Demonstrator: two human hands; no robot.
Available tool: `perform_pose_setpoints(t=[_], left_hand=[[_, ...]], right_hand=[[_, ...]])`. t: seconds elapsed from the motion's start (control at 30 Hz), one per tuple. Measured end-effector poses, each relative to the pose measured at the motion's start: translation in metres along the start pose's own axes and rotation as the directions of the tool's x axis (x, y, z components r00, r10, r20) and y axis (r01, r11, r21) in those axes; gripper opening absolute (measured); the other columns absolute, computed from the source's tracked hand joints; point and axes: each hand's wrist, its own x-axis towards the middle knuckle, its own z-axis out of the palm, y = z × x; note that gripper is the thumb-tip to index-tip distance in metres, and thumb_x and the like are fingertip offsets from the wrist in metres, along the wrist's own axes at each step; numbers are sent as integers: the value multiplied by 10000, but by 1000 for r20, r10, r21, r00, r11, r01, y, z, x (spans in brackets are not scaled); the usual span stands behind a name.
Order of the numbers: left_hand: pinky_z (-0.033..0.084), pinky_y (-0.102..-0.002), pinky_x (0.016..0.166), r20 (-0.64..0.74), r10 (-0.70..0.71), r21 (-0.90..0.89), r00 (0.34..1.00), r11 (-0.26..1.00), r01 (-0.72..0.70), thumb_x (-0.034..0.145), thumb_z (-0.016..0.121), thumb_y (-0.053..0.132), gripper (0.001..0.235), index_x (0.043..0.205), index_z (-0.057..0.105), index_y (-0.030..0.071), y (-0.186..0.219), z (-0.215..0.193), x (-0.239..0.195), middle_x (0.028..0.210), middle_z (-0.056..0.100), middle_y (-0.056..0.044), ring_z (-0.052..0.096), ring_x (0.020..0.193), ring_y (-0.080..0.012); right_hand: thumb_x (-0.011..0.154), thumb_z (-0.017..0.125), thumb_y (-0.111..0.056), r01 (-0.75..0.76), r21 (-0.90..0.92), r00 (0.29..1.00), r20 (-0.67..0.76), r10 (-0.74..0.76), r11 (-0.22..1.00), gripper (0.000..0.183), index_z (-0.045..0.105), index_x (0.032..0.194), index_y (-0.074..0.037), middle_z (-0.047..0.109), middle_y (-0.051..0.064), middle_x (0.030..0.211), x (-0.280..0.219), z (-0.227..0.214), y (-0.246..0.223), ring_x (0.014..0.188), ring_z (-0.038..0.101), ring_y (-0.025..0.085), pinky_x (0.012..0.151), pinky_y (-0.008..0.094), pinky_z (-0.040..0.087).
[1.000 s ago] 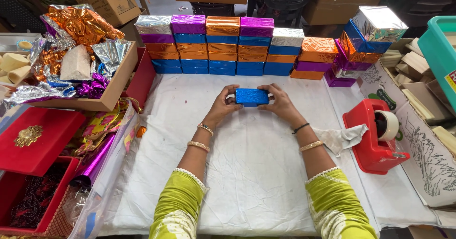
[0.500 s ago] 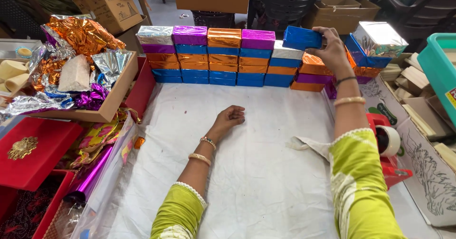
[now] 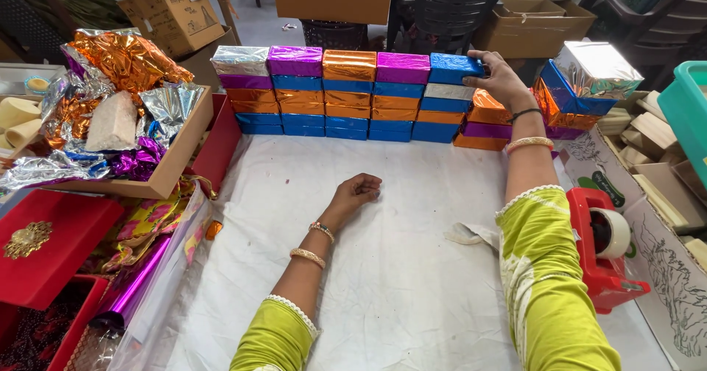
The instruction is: The person wipes a small wooden box with a cloth, then places a small bag and a white block inside it. They close the box and wrap it in orange metallic foil, folding the edges around the box.
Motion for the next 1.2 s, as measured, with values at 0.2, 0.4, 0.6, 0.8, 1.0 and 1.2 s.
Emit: perform_pose_setpoints(t=[0.2, 0.4, 0.6, 0.8, 1.0, 1.2], left_hand=[[606, -292, 927, -9, -20, 27, 1000, 999, 20, 908, 694, -13, 302, 1209, 677, 11, 2, 1, 0, 1126, 699, -69, 674, 1030, -134], [604, -289, 908, -25, -17, 75, 1000, 997, 19, 908, 692, -13, 285, 1192, 686, 7, 5, 3, -2, 1119, 708, -74, 678, 1016, -136], [600, -290, 906, -5, 16, 86, 1000, 996, -16, 909, 682, -20, 275, 1183, 688, 3, -6, 0, 3, 1116, 706, -70, 674, 1017, -135], [577, -274, 922, 27, 87, 87, 996, 992, -90, 898, 701, -7, 282, 1179, 693, 3, -26, -6, 10, 1102, 703, -72, 665, 1022, -139], [568, -266, 908, -23, 107, 298, 994, 950, -95, 893, 723, 16, 248, 1139, 709, 38, -10, 2, 1, 1079, 739, -45, 686, 997, -121], [566, -264, 914, -22, 106, 288, 994, 953, -95, 879, 740, 14, 263, 1137, 719, 58, -14, 2, 3, 1079, 741, -34, 685, 999, -117]], right_hand=[[834, 818, -218, -28, 32, 999, 35, 27, 999, 854, 391, 1573, -225, 375, 66, 1606, 10, 9, 18, 1454, 371, 298, 1192, 443, 308], [672, 874, -190, -6, 225, 999, -43, 16, 974, 1084, 254, 1559, -250, 360, 138, 1554, -6, 16, 12, 1362, 486, 298, 1096, 419, 492], [884, 842, -233, 68, -40, 994, -82, -71, 997, 853, 352, 1580, -180, 509, 186, 1479, -35, 3, 50, 1320, 573, 293, 1078, 407, 509], [869, 804, -270, -14, -238, 999, 46, 26, 971, 606, 547, 1397, -121, 603, 155, 1341, -99, -20, 42, 1199, 610, 289, 1005, 425, 512], [1017, 631, -299, -298, -646, 952, -257, 167, 703, 264, 751, 1204, -155, 695, 155, 1207, -126, -90, 90, 1085, 675, 350, 924, 483, 540], [1139, 560, -183, -384, -815, 909, -416, 24, 434, 199, 731, 1154, -82, 706, 215, 1179, -157, -182, 221, 1111, 697, 407, 914, 506, 578]])
